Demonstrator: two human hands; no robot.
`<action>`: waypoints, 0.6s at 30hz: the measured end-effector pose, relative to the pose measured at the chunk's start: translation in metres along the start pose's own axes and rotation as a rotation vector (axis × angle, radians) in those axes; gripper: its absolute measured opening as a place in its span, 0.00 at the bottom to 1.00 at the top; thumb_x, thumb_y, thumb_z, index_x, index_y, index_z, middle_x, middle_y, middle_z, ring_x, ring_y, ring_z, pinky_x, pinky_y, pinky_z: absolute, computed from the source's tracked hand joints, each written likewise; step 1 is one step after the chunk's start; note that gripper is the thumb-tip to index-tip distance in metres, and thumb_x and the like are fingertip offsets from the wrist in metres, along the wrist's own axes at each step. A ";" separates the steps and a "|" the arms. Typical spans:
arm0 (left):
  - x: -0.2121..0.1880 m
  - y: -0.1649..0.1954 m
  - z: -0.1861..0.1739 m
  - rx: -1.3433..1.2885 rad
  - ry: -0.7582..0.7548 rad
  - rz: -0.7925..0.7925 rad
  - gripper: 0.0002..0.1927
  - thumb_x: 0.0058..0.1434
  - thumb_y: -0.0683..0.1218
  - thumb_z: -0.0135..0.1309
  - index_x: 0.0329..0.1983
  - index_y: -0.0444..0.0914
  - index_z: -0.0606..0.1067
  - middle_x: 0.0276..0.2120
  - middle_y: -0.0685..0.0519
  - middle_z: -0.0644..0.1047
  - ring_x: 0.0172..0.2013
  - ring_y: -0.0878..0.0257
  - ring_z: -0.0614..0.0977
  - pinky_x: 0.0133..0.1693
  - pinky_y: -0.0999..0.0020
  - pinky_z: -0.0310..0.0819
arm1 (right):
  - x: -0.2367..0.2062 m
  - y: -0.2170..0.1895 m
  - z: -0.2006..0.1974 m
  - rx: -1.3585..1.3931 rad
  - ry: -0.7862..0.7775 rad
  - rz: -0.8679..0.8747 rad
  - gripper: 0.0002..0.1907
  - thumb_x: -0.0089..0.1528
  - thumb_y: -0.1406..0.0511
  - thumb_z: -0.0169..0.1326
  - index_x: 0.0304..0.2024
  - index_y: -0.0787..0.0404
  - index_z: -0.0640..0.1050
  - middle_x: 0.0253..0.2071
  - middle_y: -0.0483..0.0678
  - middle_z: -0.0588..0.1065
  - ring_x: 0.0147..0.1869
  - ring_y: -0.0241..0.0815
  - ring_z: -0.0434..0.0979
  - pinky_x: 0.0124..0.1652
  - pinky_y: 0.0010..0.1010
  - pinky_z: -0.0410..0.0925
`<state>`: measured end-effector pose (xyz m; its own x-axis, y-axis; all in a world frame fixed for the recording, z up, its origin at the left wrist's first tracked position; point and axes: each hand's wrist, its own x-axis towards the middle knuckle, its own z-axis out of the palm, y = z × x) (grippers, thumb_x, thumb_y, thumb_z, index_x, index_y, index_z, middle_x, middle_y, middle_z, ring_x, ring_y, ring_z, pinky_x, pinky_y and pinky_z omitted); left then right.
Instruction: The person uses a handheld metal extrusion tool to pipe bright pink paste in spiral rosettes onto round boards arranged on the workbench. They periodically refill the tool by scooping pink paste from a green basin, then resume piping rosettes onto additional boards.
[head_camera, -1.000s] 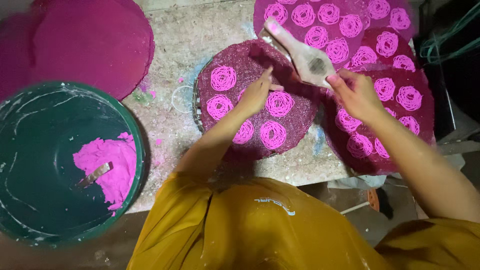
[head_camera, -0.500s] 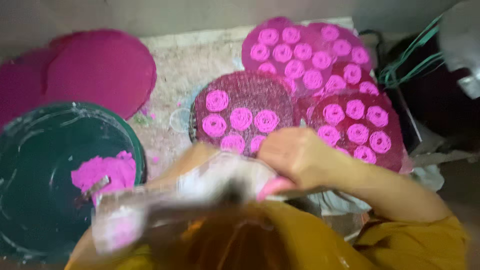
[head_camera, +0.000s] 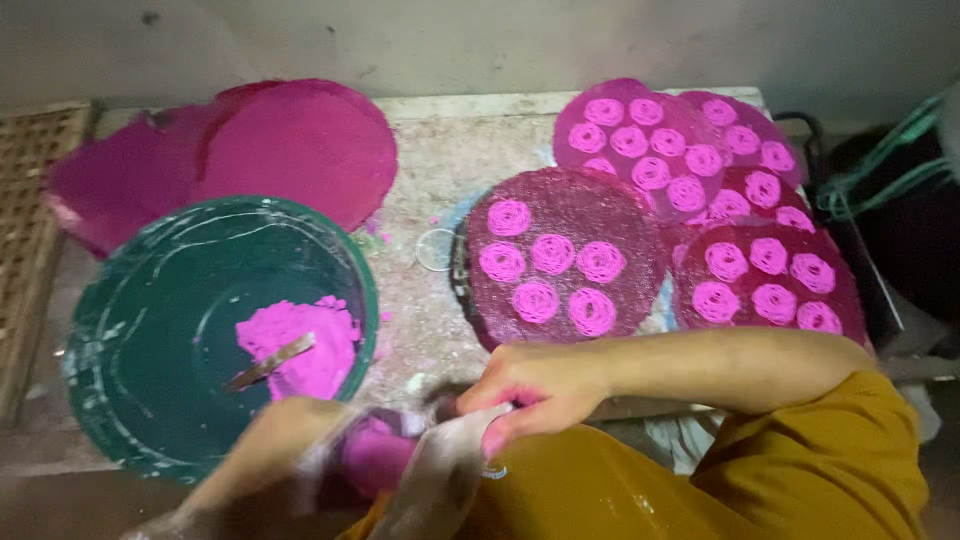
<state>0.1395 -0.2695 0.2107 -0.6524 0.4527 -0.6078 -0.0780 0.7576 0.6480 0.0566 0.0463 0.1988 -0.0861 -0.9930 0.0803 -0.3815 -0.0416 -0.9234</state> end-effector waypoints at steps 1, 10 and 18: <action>0.000 -0.029 -0.006 -0.013 0.038 -0.029 0.14 0.62 0.47 0.50 0.47 0.41 0.82 0.37 0.47 0.86 0.36 0.59 0.86 0.40 0.64 0.79 | 0.006 0.002 -0.005 -0.033 0.013 -0.026 0.18 0.69 0.55 0.55 0.34 0.62 0.72 0.27 0.52 0.70 0.31 0.53 0.75 0.32 0.42 0.63; 0.014 -0.247 0.020 -1.259 0.388 0.116 0.20 0.53 0.41 0.51 0.50 0.35 0.79 0.41 0.45 0.84 0.39 0.57 0.85 0.42 0.64 0.78 | 0.131 0.061 -0.073 -1.367 0.173 -0.529 0.12 0.59 0.63 0.57 0.46 0.55 0.77 0.33 0.42 0.69 0.39 0.41 0.74 0.35 0.34 0.66; 0.059 -0.267 0.043 -1.320 0.775 0.216 0.13 0.57 0.40 0.54 0.46 0.35 0.76 0.34 0.51 0.79 0.31 0.64 0.79 0.32 0.68 0.72 | 0.238 0.060 -0.065 -0.917 0.465 -0.341 0.27 0.58 0.68 0.65 0.60 0.56 0.75 0.59 0.52 0.72 0.62 0.50 0.74 0.58 0.40 0.72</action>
<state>0.1543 -0.4247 -0.0173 -0.9239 -0.1674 -0.3440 -0.2498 -0.4170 0.8739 -0.0468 -0.1851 0.1870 -0.1120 -0.7978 0.5924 -0.9779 -0.0174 -0.2083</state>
